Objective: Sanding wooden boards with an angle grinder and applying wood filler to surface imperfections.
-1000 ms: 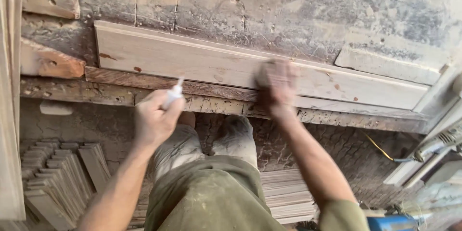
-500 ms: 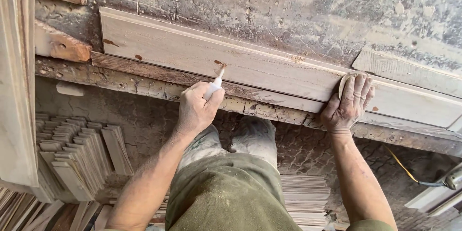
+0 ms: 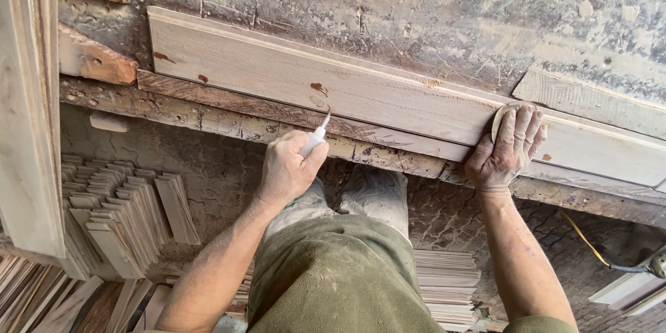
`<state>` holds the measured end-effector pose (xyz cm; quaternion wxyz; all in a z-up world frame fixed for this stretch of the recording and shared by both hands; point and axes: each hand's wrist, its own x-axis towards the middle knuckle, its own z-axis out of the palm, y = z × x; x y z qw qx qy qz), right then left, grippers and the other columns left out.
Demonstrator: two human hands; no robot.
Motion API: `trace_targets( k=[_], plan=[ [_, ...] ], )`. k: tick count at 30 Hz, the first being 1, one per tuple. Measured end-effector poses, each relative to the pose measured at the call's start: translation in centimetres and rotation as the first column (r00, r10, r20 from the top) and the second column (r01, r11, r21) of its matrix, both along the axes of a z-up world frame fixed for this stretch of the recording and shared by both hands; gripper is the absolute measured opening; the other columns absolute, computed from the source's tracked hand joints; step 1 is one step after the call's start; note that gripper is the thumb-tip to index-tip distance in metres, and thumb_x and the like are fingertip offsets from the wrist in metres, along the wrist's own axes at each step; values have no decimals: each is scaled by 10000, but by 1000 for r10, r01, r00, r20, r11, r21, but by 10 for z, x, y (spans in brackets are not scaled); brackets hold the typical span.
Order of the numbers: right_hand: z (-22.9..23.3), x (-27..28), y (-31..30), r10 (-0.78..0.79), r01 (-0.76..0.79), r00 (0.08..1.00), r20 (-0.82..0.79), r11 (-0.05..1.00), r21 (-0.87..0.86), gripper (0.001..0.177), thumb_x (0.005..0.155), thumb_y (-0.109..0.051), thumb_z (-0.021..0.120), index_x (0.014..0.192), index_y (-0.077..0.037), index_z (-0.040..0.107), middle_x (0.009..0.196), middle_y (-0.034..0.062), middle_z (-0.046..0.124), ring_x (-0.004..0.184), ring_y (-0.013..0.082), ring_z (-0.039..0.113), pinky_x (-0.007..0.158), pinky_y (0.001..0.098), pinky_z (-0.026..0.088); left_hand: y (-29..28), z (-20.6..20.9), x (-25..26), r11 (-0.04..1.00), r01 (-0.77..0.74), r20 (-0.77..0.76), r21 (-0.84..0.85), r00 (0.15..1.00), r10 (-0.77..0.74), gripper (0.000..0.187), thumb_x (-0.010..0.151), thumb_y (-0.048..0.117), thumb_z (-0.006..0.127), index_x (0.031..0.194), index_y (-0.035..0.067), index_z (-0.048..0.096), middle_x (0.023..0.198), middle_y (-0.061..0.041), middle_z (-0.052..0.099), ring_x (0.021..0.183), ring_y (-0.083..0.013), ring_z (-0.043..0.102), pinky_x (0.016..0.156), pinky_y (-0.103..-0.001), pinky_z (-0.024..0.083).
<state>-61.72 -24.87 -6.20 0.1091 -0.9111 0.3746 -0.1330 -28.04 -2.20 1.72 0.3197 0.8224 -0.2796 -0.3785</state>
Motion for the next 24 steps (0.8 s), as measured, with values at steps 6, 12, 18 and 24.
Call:
trace_targets(
  k=[6,12,18,24],
  plan=[
    [5,5,4,-56,57,998,-17,996,64,575,1004,-110,491,1547,82,501,1642,236,355,1558,400,250,1297,545,119,2,-1,-1,999,35,-1,-36,999,-35,256,893,167,686,681,46,610,618,-26,549,497,-146,445,418,-309,374],
    [5,6,3,-53,53,999,-7,997,60,576,1002,-111,496,1550,66,494,1644,231,353,1559,390,261,1299,552,122,-4,12,12,993,-63,60,-100,996,69,138,879,83,706,794,-24,691,658,-55,620,506,-137,485,412,-283,375],
    [-9,-4,-3,-24,24,1000,3,1000,-18,585,976,-144,537,1526,56,537,1607,245,418,1519,409,285,1251,532,135,8,-11,-1,995,-77,43,-71,996,80,208,861,123,751,708,6,674,654,-111,605,602,-273,552,520,-377,434],
    [-29,-15,-6,2,-5,1000,-24,992,-130,605,915,-159,603,1485,42,582,1558,277,496,1466,454,370,1206,551,191,12,-17,-7,981,-167,66,-102,983,174,163,851,114,790,740,11,731,743,-167,706,714,-352,719,645,-391,551]
  ],
)
